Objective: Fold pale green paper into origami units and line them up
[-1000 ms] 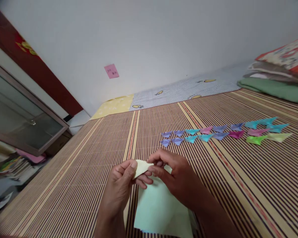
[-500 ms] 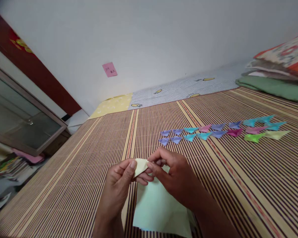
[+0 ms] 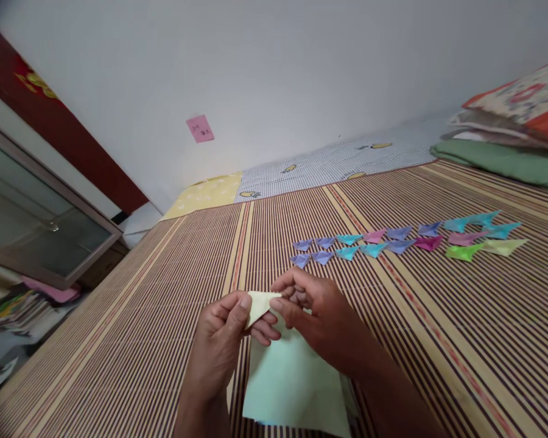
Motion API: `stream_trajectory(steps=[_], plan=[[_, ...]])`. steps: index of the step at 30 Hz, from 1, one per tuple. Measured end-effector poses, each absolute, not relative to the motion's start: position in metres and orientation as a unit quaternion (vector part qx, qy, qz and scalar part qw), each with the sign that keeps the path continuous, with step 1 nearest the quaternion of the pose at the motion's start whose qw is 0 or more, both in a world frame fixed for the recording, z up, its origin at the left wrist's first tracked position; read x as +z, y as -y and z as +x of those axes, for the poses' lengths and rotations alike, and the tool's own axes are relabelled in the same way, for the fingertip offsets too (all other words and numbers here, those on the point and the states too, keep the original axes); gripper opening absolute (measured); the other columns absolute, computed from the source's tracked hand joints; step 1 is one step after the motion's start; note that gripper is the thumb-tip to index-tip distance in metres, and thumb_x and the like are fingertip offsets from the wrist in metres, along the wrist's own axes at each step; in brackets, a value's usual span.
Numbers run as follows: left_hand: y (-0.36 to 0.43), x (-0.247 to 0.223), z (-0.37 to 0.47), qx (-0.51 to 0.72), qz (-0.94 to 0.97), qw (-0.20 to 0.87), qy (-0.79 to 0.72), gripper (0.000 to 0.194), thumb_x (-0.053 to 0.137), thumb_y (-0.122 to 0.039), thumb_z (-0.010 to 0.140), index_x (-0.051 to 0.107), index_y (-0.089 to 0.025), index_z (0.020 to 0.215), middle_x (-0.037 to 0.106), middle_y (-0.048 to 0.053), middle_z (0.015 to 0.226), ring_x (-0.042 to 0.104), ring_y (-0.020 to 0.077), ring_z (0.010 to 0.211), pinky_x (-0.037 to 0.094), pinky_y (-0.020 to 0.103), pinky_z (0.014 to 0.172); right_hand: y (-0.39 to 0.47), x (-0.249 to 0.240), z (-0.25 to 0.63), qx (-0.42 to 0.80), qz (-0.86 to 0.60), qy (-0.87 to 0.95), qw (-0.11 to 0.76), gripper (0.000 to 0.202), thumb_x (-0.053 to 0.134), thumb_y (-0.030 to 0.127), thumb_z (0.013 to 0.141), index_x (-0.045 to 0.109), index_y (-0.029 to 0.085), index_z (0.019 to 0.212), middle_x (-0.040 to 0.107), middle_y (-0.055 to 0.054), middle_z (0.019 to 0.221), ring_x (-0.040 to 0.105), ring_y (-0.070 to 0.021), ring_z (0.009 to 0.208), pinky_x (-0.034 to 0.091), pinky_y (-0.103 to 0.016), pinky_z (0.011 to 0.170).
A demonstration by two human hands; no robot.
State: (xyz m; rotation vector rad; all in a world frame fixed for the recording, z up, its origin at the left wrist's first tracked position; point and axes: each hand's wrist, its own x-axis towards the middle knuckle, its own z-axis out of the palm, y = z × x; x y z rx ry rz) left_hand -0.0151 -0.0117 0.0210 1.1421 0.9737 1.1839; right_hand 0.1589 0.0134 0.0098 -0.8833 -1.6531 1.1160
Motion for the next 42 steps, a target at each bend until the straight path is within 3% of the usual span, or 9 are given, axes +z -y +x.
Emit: stream_trajectory(steps=[4, 15, 21, 29, 42], plan=[[0.012, 0.02, -0.016, 0.501, 0.483, 0.587, -0.413, 0.038, 0.062, -0.043, 0.097, 0.072, -0.011, 0.079, 0.077, 0.011, 0.072, 0.073, 0.0185, 0.056, 0.055, 0.024, 0.052, -0.013, 0.01, 0.161, 0.408, -0.374, 0.694, 0.46, 0.022, 0.06, 0.032, 0.096, 0.063, 0.02, 0.078, 0.053, 0.005, 0.06, 0.05, -0.0105, 0.055, 0.038, -0.024, 0.053], [0.012, 0.019, -0.016, 0.497, 0.512, 0.543, -0.443, 0.037, 0.059, -0.044, 0.099, 0.069, -0.012, 0.083, 0.077, 0.01, 0.076, 0.072, 0.0165, 0.058, 0.056, 0.025, 0.058, -0.009, 0.015, 0.158, 0.423, -0.392, 0.68, 0.453, 0.032, 0.053, 0.03, 0.098, 0.058, 0.02, 0.068, 0.048, 0.006, 0.056, 0.044, -0.0102, 0.052, 0.035, -0.026, 0.052], [0.013, 0.019, -0.016, 0.45, 0.572, 0.512, -0.457, 0.039, 0.055, -0.045, 0.101, 0.065, -0.014, 0.079, 0.069, 0.003, 0.063, 0.063, 0.0114, 0.049, 0.043, 0.02, 0.05, -0.013, 0.009, 0.155, 0.436, -0.395, 0.686, 0.428, 0.012, 0.066, 0.032, 0.091, 0.063, 0.021, 0.087, 0.059, 0.005, 0.069, 0.054, -0.0128, 0.064, 0.042, -0.025, 0.06], [0.008, 0.013, -0.014, 0.459, 0.51, 0.599, -0.413, 0.039, 0.062, -0.046, 0.096, 0.064, -0.013, 0.076, 0.074, 0.007, 0.067, 0.06, 0.0087, 0.041, 0.034, 0.017, 0.042, -0.01, 0.011, 0.15, 0.402, -0.396, 0.672, 0.479, 0.018, 0.068, 0.027, 0.09, 0.061, 0.021, 0.074, 0.059, 0.005, 0.063, 0.053, -0.012, 0.06, 0.041, -0.025, 0.058], [0.003, 0.011, -0.014, 0.479, 0.435, 0.672, -0.36, 0.038, 0.069, -0.044, 0.091, 0.069, -0.009, 0.076, 0.076, 0.013, 0.072, 0.063, 0.0109, 0.044, 0.041, 0.016, 0.041, -0.013, 0.008, 0.151, 0.406, -0.38, 0.666, 0.496, 0.014, 0.071, 0.026, 0.089, 0.063, 0.022, 0.078, 0.058, 0.008, 0.054, 0.047, -0.0103, 0.051, 0.036, -0.024, 0.05]])
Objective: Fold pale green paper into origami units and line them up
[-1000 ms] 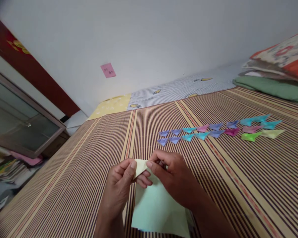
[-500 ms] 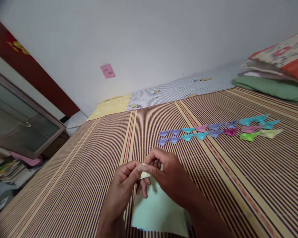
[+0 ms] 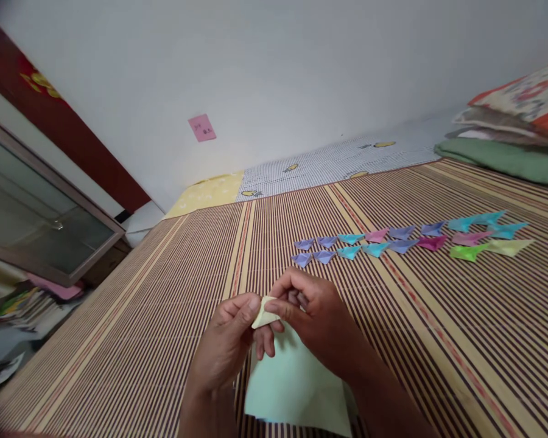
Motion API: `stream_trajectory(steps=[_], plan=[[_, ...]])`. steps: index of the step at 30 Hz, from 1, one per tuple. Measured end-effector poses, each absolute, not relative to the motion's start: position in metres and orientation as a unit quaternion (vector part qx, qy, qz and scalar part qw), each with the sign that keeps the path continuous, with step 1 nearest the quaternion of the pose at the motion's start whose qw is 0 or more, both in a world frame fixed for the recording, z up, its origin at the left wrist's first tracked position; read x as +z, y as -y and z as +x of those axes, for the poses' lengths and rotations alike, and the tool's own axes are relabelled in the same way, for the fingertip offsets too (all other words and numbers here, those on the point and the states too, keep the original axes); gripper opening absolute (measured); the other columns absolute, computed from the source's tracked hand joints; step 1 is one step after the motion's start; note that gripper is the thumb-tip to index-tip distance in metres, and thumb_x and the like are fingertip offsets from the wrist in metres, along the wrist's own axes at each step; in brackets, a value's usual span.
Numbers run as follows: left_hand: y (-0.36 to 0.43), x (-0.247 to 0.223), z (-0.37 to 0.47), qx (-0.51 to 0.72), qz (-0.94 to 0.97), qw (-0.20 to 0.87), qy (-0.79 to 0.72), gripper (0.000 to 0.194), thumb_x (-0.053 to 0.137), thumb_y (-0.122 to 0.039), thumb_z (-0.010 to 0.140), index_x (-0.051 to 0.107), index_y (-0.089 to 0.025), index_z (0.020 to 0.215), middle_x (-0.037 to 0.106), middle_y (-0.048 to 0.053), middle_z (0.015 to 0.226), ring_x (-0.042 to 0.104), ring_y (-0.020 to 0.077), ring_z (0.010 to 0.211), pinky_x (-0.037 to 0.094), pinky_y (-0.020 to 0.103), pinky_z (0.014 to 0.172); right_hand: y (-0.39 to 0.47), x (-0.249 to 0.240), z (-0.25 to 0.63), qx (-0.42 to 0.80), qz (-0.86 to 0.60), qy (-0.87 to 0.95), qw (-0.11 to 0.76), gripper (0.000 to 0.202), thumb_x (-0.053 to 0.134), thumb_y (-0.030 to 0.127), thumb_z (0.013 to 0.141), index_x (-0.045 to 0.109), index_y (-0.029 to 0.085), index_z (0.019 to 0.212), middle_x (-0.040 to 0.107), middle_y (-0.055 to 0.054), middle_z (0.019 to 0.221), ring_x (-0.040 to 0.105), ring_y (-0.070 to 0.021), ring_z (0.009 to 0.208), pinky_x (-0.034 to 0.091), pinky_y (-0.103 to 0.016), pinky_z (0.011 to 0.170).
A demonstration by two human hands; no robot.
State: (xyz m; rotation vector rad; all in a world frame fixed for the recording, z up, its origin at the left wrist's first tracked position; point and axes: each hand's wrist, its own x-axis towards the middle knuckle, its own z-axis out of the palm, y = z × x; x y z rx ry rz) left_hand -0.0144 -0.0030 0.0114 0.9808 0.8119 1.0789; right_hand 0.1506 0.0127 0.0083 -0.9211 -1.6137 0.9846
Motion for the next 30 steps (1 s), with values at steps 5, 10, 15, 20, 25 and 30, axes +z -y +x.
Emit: stream_trajectory(steps=[5, 10, 15, 20, 25, 30], plan=[[0.003, 0.011, -0.016, 0.471, 0.444, 0.666, -0.371, 0.036, 0.07, -0.042, 0.09, 0.069, -0.01, 0.075, 0.076, 0.012, 0.071, 0.064, 0.0106, 0.045, 0.042, 0.016, 0.041, -0.014, 0.002, 0.153, 0.422, -0.383, 0.664, 0.483, 0.012, 0.072, 0.031, 0.089, 0.066, 0.022, 0.084, 0.058, 0.007, 0.056, 0.048, -0.0106, 0.052, 0.038, -0.023, 0.05], [0.005, 0.012, -0.017, 0.466, 0.477, 0.633, -0.394, 0.037, 0.071, -0.045, 0.09, 0.068, -0.011, 0.074, 0.075, 0.009, 0.07, 0.065, 0.0119, 0.047, 0.044, 0.018, 0.043, -0.014, 0.004, 0.153, 0.424, -0.381, 0.669, 0.478, 0.016, 0.073, 0.035, 0.089, 0.068, 0.021, 0.084, 0.061, 0.005, 0.061, 0.054, -0.0118, 0.056, 0.042, -0.024, 0.054], [0.007, 0.016, -0.014, 0.468, 0.514, 0.567, -0.443, 0.04, 0.07, -0.049, 0.089, 0.067, -0.013, 0.07, 0.064, 0.001, 0.049, 0.053, 0.0089, 0.04, 0.039, 0.018, 0.043, -0.013, 0.008, 0.153, 0.43, -0.393, 0.676, 0.451, 0.02, 0.071, 0.039, 0.09, 0.069, 0.02, 0.083, 0.057, 0.004, 0.061, 0.052, -0.0123, 0.057, 0.039, -0.025, 0.053], [0.007, 0.016, -0.008, 0.483, 0.517, 0.534, -0.463, 0.041, 0.066, -0.049, 0.092, 0.066, -0.015, 0.07, 0.06, -0.001, 0.047, 0.049, 0.0093, 0.039, 0.038, 0.02, 0.044, -0.012, 0.009, 0.149, 0.438, -0.398, 0.667, 0.453, 0.023, 0.065, 0.038, 0.093, 0.065, 0.019, 0.08, 0.062, 0.002, 0.063, 0.056, -0.0139, 0.06, 0.043, -0.028, 0.058], [0.007, 0.015, -0.006, 0.511, 0.512, 0.535, -0.436, 0.041, 0.056, -0.045, 0.099, 0.064, -0.015, 0.073, 0.062, 0.001, 0.051, 0.059, 0.0127, 0.046, 0.045, 0.022, 0.05, -0.014, 0.007, 0.149, 0.455, -0.393, 0.638, 0.481, 0.022, 0.063, 0.034, 0.093, 0.062, 0.019, 0.077, 0.06, 0.001, 0.065, 0.055, -0.0137, 0.06, 0.044, -0.028, 0.059], [0.011, 0.019, -0.007, 0.523, 0.481, 0.577, -0.403, 0.026, 0.081, -0.023, 0.081, 0.065, -0.017, 0.101, 0.073, 0.0, 0.074, 0.07, 0.013, 0.066, 0.055, 0.023, 0.066, -0.019, 0.003, 0.153, 0.526, -0.384, 0.551, 0.522, 0.021, 0.068, 0.036, 0.09, 0.062, 0.019, 0.078, 0.058, 0.003, 0.065, 0.051, -0.0108, 0.057, 0.039, -0.023, 0.051]])
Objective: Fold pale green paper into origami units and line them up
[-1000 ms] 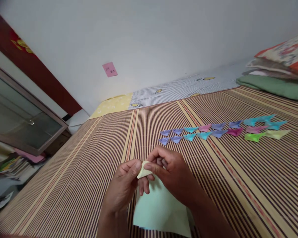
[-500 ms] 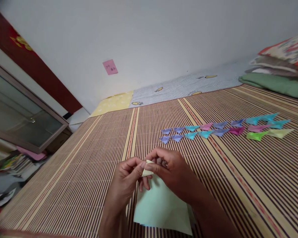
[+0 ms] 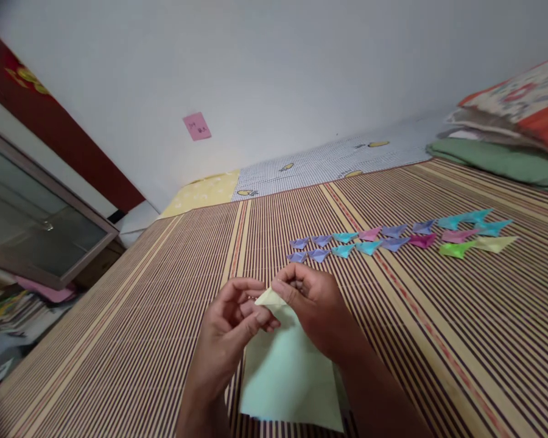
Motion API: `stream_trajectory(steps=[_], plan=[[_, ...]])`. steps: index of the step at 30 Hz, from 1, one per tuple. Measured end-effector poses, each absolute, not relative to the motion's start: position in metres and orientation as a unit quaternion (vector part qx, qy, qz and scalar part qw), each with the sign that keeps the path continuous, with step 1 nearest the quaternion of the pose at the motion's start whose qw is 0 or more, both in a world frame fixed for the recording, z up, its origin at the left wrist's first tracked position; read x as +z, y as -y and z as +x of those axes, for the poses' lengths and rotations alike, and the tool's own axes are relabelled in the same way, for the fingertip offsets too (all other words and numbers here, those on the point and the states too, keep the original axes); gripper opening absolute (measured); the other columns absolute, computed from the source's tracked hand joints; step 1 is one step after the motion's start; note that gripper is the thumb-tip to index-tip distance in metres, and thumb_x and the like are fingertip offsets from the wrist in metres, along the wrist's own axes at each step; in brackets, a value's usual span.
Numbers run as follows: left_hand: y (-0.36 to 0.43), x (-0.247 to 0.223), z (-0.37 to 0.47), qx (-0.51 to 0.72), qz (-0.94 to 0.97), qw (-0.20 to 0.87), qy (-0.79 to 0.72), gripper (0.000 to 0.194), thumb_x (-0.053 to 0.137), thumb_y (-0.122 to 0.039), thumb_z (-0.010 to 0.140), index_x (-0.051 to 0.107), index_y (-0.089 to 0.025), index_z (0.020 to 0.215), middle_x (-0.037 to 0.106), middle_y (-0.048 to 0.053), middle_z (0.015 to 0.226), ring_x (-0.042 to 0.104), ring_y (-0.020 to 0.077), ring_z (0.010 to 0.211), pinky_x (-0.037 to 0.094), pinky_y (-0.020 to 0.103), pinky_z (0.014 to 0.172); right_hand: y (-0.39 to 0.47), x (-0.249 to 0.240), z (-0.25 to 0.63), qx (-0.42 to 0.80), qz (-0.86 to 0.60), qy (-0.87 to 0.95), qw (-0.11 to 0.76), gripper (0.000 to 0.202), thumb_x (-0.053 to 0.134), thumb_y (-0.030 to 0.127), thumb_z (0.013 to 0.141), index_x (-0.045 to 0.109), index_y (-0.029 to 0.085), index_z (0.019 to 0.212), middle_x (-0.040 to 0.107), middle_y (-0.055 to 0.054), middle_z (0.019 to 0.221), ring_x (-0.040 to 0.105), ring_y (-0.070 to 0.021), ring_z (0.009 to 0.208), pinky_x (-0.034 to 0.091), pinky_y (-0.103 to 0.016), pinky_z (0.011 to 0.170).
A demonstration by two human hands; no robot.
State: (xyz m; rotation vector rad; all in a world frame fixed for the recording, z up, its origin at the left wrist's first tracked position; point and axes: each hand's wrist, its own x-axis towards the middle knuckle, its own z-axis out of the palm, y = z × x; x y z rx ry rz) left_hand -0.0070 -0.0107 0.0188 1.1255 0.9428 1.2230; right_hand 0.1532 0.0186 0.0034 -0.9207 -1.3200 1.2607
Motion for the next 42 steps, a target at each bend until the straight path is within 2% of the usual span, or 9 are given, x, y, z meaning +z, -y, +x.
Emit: stream_trajectory(steps=[2, 6, 14, 23, 28, 32, 37, 42], plan=[[0.012, 0.019, -0.006, 0.539, 0.486, 0.553, -0.408, 0.022, 0.08, -0.018, 0.081, 0.066, -0.018, 0.098, 0.073, 0.0, 0.077, 0.071, 0.0121, 0.071, 0.055, 0.021, 0.07, -0.019, 0.003, 0.153, 0.538, -0.375, 0.54, 0.527, 0.021, 0.068, 0.036, 0.089, 0.062, 0.019, 0.078, 0.058, 0.004, 0.065, 0.05, -0.0102, 0.056, 0.038, -0.022, 0.049], [0.013, 0.018, -0.002, 0.55, 0.516, 0.495, -0.431, 0.008, 0.076, -0.018, 0.086, 0.069, -0.018, 0.09, 0.075, 0.001, 0.079, 0.074, 0.0147, 0.075, 0.058, 0.024, 0.073, -0.019, 0.005, 0.151, 0.542, -0.371, 0.537, 0.53, 0.021, 0.068, 0.036, 0.089, 0.062, 0.019, 0.078, 0.058, 0.003, 0.066, 0.05, -0.0106, 0.056, 0.038, -0.022, 0.049], [0.011, 0.019, 0.002, 0.594, 0.475, 0.474, -0.444, 0.013, 0.077, -0.015, 0.082, 0.068, -0.017, 0.073, 0.075, 0.002, 0.072, 0.073, 0.0152, 0.066, 0.06, 0.026, 0.067, -0.016, 0.007, 0.149, 0.497, -0.391, 0.556, 0.539, 0.02, 0.067, 0.035, 0.091, 0.062, 0.019, 0.079, 0.056, 0.003, 0.069, 0.05, -0.0115, 0.062, 0.038, -0.024, 0.055], [0.012, 0.021, 0.009, 0.599, 0.446, 0.479, -0.461, 0.017, 0.076, -0.016, 0.083, 0.063, -0.017, 0.072, 0.073, 0.0, 0.062, 0.071, 0.0131, 0.059, 0.057, 0.022, 0.062, -0.014, 0.01, 0.152, 0.448, -0.395, 0.598, 0.535, 0.021, 0.063, 0.033, 0.094, 0.06, 0.02, 0.078, 0.054, 0.003, 0.067, 0.049, -0.012, 0.061, 0.037, -0.025, 0.054], [0.011, 0.022, 0.006, 0.567, 0.448, 0.522, -0.453, 0.011, 0.077, -0.017, 0.082, 0.07, -0.016, 0.09, 0.073, 0.0, 0.065, 0.071, 0.0143, 0.06, 0.056, 0.024, 0.061, -0.013, 0.012, 0.155, 0.412, -0.396, 0.637, 0.517, 0.022, 0.06, 0.032, 0.096, 0.06, 0.02, 0.078, 0.057, 0.002, 0.069, 0.053, -0.0136, 0.064, 0.041, -0.025, 0.056], [0.011, 0.022, 0.001, 0.52, 0.477, 0.534, -0.466, 0.011, 0.075, -0.022, 0.084, 0.072, -0.014, 0.077, 0.074, 0.004, 0.065, 0.068, 0.0129, 0.057, 0.051, 0.021, 0.055, -0.014, 0.012, 0.156, 0.417, -0.38, 0.653, 0.506, 0.022, 0.059, 0.033, 0.096, 0.06, 0.02, 0.079, 0.059, 0.001, 0.068, 0.054, -0.0137, 0.062, 0.042, -0.026, 0.056], [0.011, 0.022, 0.003, 0.523, 0.48, 0.529, -0.466, 0.017, 0.074, -0.024, 0.086, 0.067, -0.015, 0.073, 0.071, 0.001, 0.064, 0.064, 0.0098, 0.051, 0.046, 0.019, 0.052, -0.015, 0.013, 0.157, 0.414, -0.376, 0.664, 0.496, 0.021, 0.058, 0.032, 0.096, 0.06, 0.02, 0.079, 0.057, 0.002, 0.067, 0.052, -0.0127, 0.06, 0.039, -0.026, 0.055], [0.012, 0.022, 0.007, 0.516, 0.475, 0.543, -0.461, 0.011, 0.075, -0.023, 0.084, 0.069, -0.014, 0.08, 0.073, 0.003, 0.067, 0.068, 0.0121, 0.059, 0.047, 0.019, 0.055, -0.016, 0.011, 0.158, 0.453, -0.368, 0.632, 0.51, 0.022, 0.059, 0.033, 0.097, 0.057, 0.021, 0.079, 0.055, 0.004, 0.064, 0.05, -0.0115, 0.056, 0.039, -0.025, 0.053]])
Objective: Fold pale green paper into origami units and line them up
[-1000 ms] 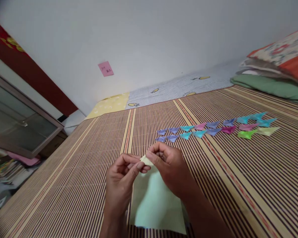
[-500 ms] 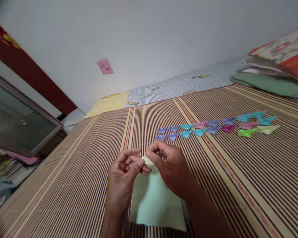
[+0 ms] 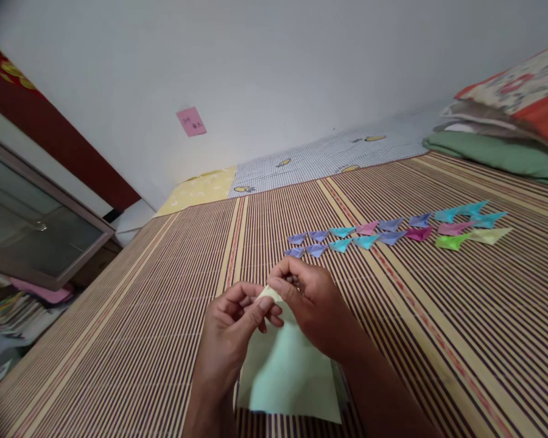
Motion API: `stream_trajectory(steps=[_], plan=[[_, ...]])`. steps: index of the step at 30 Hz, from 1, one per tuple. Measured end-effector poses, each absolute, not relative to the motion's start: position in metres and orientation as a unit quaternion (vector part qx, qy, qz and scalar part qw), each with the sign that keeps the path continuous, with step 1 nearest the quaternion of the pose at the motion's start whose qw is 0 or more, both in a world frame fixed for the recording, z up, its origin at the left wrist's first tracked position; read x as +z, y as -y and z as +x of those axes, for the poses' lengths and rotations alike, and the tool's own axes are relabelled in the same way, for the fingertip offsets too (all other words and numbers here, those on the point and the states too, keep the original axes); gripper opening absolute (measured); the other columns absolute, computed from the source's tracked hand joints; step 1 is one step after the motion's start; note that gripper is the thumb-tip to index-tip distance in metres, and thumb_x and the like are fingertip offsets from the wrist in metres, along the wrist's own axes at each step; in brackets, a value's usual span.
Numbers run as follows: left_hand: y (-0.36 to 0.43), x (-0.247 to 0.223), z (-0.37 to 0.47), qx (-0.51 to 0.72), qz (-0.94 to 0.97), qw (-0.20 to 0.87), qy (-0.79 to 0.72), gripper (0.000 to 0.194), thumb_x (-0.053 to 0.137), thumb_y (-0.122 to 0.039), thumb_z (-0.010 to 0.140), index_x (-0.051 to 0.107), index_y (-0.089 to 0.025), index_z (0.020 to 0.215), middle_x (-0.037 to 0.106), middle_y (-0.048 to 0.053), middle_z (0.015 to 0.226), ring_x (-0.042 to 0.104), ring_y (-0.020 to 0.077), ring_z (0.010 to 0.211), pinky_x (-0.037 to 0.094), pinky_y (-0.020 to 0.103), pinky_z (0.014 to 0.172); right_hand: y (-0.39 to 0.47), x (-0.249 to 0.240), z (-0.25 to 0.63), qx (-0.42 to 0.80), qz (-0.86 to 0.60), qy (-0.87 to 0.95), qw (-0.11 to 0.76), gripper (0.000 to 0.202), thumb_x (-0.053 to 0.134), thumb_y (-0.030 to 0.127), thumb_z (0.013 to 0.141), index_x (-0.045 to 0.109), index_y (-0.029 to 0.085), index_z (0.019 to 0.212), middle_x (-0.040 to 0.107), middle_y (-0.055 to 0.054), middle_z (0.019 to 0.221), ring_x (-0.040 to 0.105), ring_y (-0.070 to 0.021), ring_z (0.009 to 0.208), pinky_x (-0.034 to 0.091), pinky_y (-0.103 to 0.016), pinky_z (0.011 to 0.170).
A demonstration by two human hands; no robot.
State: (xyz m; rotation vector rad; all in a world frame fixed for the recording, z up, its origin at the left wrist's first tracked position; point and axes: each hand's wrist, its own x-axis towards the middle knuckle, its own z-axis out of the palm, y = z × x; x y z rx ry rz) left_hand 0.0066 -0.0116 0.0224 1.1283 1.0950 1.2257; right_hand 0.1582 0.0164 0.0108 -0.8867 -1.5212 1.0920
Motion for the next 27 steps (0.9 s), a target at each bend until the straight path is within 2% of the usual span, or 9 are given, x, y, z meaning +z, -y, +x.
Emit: stream_trajectory(steps=[6, 15, 21, 27], plan=[[0.0127, 0.0236, 0.0042, 0.493, 0.507, 0.548, -0.447, 0.017, 0.068, -0.027, 0.092, 0.072, -0.013, 0.084, 0.08, 0.01, 0.08, 0.071, 0.0139, 0.066, 0.048, 0.021, 0.058, -0.0181, 0.008, 0.16, 0.422, -0.383, 0.636, 0.52, 0.024, 0.058, 0.034, 0.097, 0.058, 0.02, 0.078, 0.053, 0.003, 0.067, 0.049, -0.0124, 0.061, 0.04, -0.026, 0.056], [0.0143, 0.0181, 0.006, 0.503, 0.525, 0.521, -0.447, 0.027, 0.06, -0.03, 0.099, 0.071, -0.015, 0.079, 0.081, 0.009, 0.082, 0.072, 0.0151, 0.069, 0.048, 0.023, 0.061, -0.0187, 0.0077, 0.1593, 0.401, -0.388, 0.634, 0.535, 0.022, 0.057, 0.032, 0.097, 0.058, 0.02, 0.079, 0.052, 0.003, 0.069, 0.049, -0.0126, 0.064, 0.039, -0.027, 0.06], [0.0136, 0.0167, 0.0023, 0.505, 0.527, 0.539, -0.42, 0.014, 0.069, -0.026, 0.092, 0.076, -0.019, 0.101, 0.082, 0.008, 0.096, 0.075, 0.0162, 0.08, 0.053, 0.024, 0.071, -0.0192, 0.0101, 0.1639, 0.476, -0.384, 0.571, 0.548, 0.021, 0.06, 0.034, 0.095, 0.058, 0.02, 0.08, 0.052, 0.004, 0.068, 0.047, -0.0118, 0.061, 0.038, -0.025, 0.055], [0.0154, 0.0175, 0.0052, 0.517, 0.536, 0.501, -0.44, 0.014, 0.067, -0.027, 0.094, 0.076, -0.018, 0.088, 0.081, 0.006, 0.084, 0.073, 0.0145, 0.074, 0.051, 0.022, 0.067, -0.0193, 0.0092, 0.164, 0.452, -0.391, 0.592, 0.541, 0.022, 0.06, 0.034, 0.096, 0.059, 0.02, 0.079, 0.052, 0.004, 0.067, 0.048, -0.0111, 0.06, 0.037, -0.024, 0.054]])
